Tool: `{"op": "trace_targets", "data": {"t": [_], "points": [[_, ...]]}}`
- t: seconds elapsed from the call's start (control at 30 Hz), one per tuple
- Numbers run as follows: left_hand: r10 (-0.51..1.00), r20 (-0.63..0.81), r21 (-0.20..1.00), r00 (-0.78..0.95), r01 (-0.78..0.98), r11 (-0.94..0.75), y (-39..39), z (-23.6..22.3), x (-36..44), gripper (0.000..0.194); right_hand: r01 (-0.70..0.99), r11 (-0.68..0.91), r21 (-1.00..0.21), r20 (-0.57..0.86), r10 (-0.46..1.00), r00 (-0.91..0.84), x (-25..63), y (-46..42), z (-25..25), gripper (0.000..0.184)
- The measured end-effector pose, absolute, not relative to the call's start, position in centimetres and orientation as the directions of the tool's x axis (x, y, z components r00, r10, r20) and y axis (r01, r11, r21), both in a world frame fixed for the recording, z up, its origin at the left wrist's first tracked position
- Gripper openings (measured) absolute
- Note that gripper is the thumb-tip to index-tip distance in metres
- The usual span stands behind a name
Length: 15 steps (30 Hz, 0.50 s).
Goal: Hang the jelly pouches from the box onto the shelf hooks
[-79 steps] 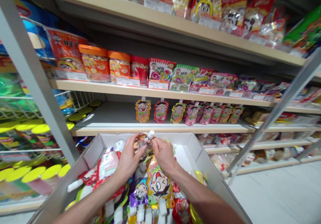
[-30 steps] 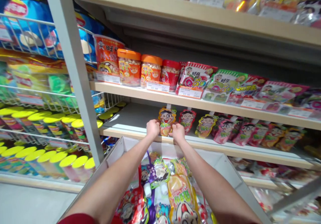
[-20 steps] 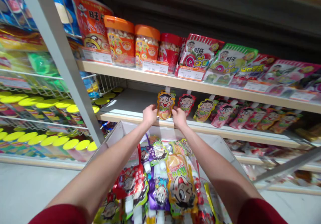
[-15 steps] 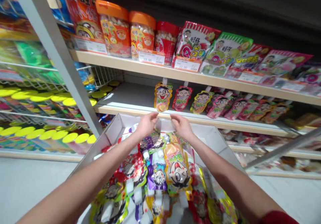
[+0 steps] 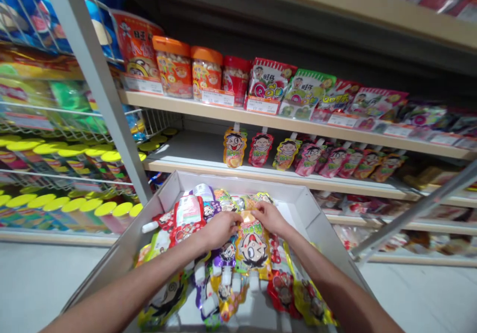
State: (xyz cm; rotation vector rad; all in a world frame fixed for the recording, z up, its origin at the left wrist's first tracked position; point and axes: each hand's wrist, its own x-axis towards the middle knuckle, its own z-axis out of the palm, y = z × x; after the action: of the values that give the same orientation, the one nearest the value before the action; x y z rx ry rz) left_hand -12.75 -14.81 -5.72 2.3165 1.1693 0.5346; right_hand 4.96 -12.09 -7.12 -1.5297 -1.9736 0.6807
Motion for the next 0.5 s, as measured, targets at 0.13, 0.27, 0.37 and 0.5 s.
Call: {"op": "trace_targets", "data": {"t": [0.13,0.27,0.37,0.5], "points": [[0.853,0.103,0.679,0.512,0.591,-0.437,-14.5,-5.4,-13.3,0.032,0.527,0.090,-0.845,0.024,0.991,-0.130,5.9,-12.1,-6.3,0.024],[0.886,0.074,0.826,0.457,0.470,-0.311,-14.4,-4.6,-13.4,0.028,0.307,0.031,-0.951,0.028,1.000,-0.014,7.1,-11.7,-4.9,0.026],[0.915,0.008,0.914,0.404,0.369,-0.171,-14.7,-4.0,-12.9,0.036,0.126,0.013,-0.992,0.033,0.987,0.154,7.3,-11.1,-4.3,0.029],[0.958,-0.133,0.981,0.254,0.173,0.090,-14.6,-3.6,-12.2,0.040,-0.040,0.078,-0.996,0.062,0.947,0.316,6.2,-11.0,-4.3,0.029]]}}
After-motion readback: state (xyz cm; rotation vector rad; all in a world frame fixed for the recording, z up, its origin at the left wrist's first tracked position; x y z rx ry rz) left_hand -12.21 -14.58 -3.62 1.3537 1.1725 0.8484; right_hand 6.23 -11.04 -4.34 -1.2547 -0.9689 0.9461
